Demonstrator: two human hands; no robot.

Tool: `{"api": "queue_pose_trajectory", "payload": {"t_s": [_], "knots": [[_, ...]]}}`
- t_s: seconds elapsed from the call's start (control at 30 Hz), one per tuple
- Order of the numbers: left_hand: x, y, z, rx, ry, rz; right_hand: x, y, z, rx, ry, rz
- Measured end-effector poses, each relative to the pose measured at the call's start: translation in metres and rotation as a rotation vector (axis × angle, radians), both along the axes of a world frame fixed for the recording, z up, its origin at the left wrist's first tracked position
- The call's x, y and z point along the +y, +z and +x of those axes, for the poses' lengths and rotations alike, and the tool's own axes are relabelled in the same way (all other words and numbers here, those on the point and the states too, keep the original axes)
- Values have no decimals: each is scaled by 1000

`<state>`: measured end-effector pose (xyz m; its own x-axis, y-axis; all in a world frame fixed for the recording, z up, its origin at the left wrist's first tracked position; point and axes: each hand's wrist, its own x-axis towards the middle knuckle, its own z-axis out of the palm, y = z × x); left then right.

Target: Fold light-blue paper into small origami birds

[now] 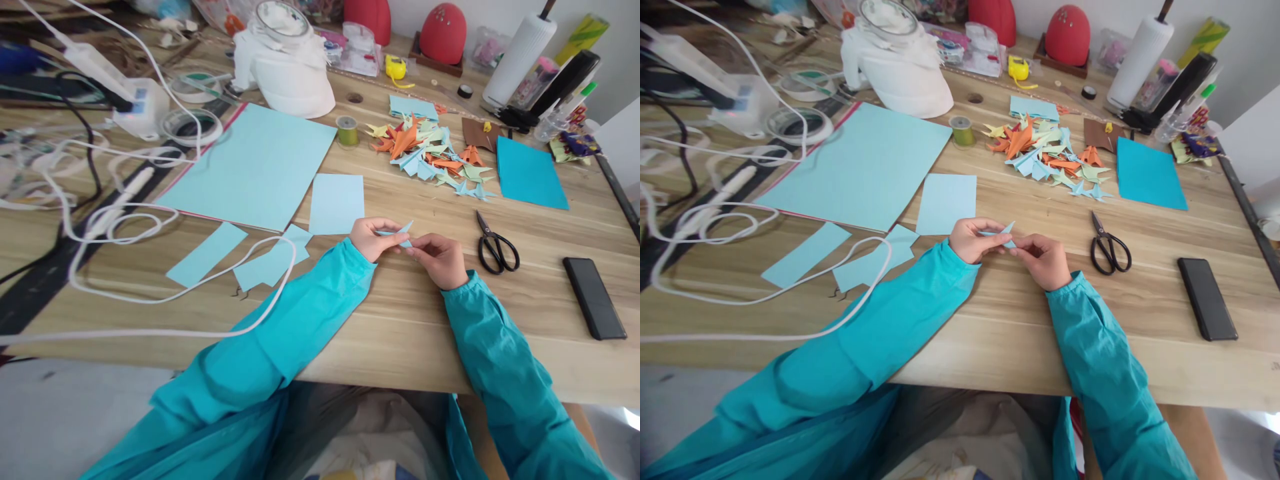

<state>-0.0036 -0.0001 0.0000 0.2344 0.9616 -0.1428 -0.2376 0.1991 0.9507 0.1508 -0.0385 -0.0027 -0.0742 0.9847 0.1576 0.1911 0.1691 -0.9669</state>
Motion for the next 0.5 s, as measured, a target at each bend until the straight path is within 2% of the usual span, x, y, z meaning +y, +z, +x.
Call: {"api": "queue_pose_trajectory", "payload": {"t_s": [0.27,0.5], "knots": [[-3,6,1,118,83,10,-2,5,-3,-63,-18,24],[0,6,-2,83,118,50,1,7,3,14,83,-100]]}}
